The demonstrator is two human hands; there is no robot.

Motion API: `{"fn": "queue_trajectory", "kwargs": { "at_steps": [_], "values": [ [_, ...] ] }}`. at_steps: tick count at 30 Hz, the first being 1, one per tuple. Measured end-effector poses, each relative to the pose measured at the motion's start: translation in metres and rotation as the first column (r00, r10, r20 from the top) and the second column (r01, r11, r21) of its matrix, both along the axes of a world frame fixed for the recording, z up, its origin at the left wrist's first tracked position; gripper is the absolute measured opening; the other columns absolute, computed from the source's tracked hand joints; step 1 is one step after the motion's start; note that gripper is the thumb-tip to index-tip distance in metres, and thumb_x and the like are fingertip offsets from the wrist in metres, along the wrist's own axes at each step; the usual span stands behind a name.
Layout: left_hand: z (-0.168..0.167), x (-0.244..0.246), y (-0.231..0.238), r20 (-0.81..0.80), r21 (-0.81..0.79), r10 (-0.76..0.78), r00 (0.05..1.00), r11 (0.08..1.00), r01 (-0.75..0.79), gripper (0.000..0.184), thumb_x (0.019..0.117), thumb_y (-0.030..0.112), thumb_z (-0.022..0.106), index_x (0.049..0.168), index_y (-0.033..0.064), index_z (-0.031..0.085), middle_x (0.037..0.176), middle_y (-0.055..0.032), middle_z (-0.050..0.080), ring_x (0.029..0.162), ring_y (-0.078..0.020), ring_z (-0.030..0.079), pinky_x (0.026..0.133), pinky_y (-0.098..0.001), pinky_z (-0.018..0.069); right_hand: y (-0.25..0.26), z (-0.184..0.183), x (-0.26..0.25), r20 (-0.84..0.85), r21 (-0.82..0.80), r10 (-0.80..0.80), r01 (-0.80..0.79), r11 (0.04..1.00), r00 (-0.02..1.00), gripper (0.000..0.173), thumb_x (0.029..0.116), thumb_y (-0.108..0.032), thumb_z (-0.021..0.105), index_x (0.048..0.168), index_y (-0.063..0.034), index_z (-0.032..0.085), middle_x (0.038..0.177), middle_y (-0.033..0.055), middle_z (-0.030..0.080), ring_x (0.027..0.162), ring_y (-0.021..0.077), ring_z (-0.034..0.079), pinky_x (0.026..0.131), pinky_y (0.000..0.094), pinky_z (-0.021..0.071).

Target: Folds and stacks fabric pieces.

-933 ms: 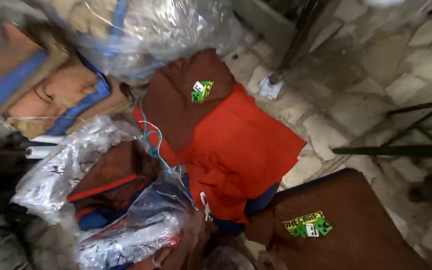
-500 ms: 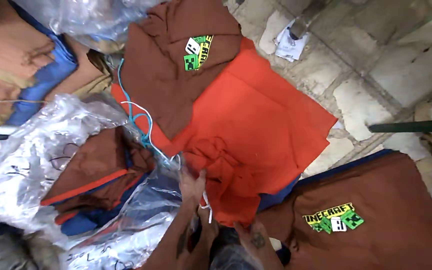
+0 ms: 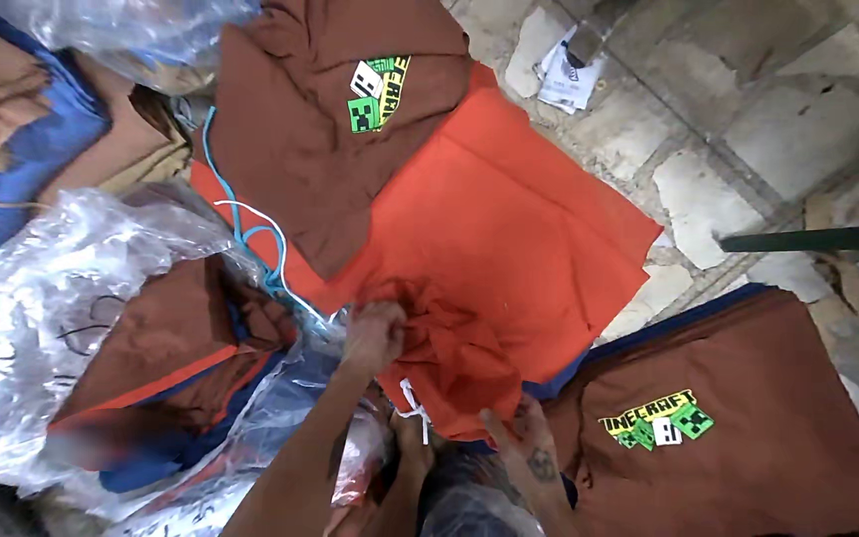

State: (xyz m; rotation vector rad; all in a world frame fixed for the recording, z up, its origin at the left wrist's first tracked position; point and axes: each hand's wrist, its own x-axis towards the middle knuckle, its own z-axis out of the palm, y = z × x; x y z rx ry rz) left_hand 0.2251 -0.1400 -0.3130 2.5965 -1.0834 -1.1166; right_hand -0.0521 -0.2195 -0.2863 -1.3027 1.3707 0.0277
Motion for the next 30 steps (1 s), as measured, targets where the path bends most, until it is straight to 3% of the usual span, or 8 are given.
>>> {"fn": "queue_trajectory", "kwargs": {
  "at_steps": [3,7,12,16,20,23,26,30],
  "values": [
    [0.001,-0.020,0.056,0.046,-0.175,0.077,0.996,0.982,-0.067,0.011,0.0881,0.009,0.070,0.097,0.0056,0.075,0.107,-0.0131,0.071,0.111,-0.0342,0.064,0.102,-0.0578,0.0478,-0.001,0.004,0.013,0.037,-0.163,0.129,-0.121,0.979,0.991,0.034,0.0845,-0.022,0.072,0.109,0.0019,0.069,0.114,0.0194,0.069,0.110,0.0322,0.065,0.091,0.0496,0.0543],
    [0.003,-0.050,0.105,0.093,-0.311,0.302,0.949,0.914,-0.260,0.013,0.0884,0.008,0.064,0.096,0.0006,0.072,0.109,-0.0196,0.069,0.111,-0.0401,0.064,0.096,-0.0597,0.0505,0.004,0.018,0.025,0.079,-0.365,0.445,-0.390,0.846,0.892,0.015,0.0770,-0.022,0.074,0.082,-0.0078,0.075,0.121,0.0159,0.072,0.118,0.0376,0.064,0.094,0.0623,0.0475],
    [0.007,-0.055,0.109,-0.039,-0.208,0.576,0.817,0.795,-0.570,0.014,0.0912,0.001,0.061,0.102,-0.0011,0.070,0.133,-0.0284,0.054,0.123,-0.0384,0.056,0.096,-0.0475,0.0534,0.014,0.030,0.030,0.088,-0.239,0.787,-0.754,0.611,0.610,0.031,0.0796,-0.041,0.078,0.090,-0.0120,0.077,0.122,0.0110,0.071,0.128,0.0347,0.058,0.103,0.0641,0.0410],
    [0.017,-0.039,0.084,-0.254,0.116,0.849,0.464,0.503,-0.856,0.034,0.1087,0.023,0.045,0.126,-0.0013,0.063,0.126,-0.0206,0.065,0.117,-0.0309,0.062,0.094,-0.0520,0.0507,0.038,0.041,0.033,0.190,-0.271,0.870,-0.827,0.492,0.455,0.027,0.0902,-0.030,0.070,0.110,-0.0140,0.078,0.117,0.0076,0.072,0.117,0.0312,0.064,0.102,0.0609,0.0445],
    [0.024,-0.038,0.052,-0.094,0.246,0.764,0.638,0.639,-0.729,0.100,0.0803,0.034,0.088,0.150,-0.0011,0.026,0.140,-0.0289,0.052,0.125,-0.0369,0.059,0.104,-0.0510,0.0506,0.061,0.045,0.038,0.293,-0.208,0.907,-0.906,0.368,0.301,0.042,0.0925,-0.021,0.067,0.133,-0.0131,0.069,0.126,0.0109,0.069,0.117,0.0350,0.063,0.097,0.0605,0.0472],
    [0.017,-0.043,0.057,-0.031,0.378,0.722,0.691,0.649,-0.661,0.126,0.0752,0.019,0.087,0.159,-0.0004,-0.005,0.152,-0.0348,0.037,0.134,-0.0406,0.053,0.109,-0.0508,0.0473,0.074,0.047,0.044,0.360,-0.092,0.881,-0.929,0.359,0.306,0.048,0.0947,-0.022,0.065,0.142,-0.0127,0.061,0.133,0.0135,0.065,0.121,0.0358,0.061,0.098,0.0602,0.0470],
    [0.015,-0.051,0.079,-0.091,0.397,0.855,0.511,0.501,-0.769,0.089,0.0899,0.019,0.076,0.157,-0.0007,0.021,0.142,-0.0288,0.053,0.127,-0.0363,0.059,0.103,-0.0515,0.0513,0.076,0.044,0.047,0.401,-0.003,0.835,-0.911,0.412,0.376,0.048,0.0933,-0.020,0.065,0.141,-0.0107,0.063,0.134,0.0149,0.065,0.122,0.0359,0.061,0.099,0.0602,0.0471],
    [0.014,-0.053,0.100,-0.145,0.365,0.846,0.512,0.527,-0.767,0.037,0.1029,0.010,0.052,0.136,-0.0035,0.056,0.127,-0.0248,0.064,0.119,-0.0333,0.062,0.102,-0.0518,0.0495,0.051,0.027,0.042,0.180,0.143,0.595,-0.619,0.772,0.783,0.034,0.0886,-0.006,0.063,0.122,-0.0022,0.069,0.128,0.0161,0.067,0.122,0.0290,0.063,0.106,0.0466,0.0503]
  ]
}}
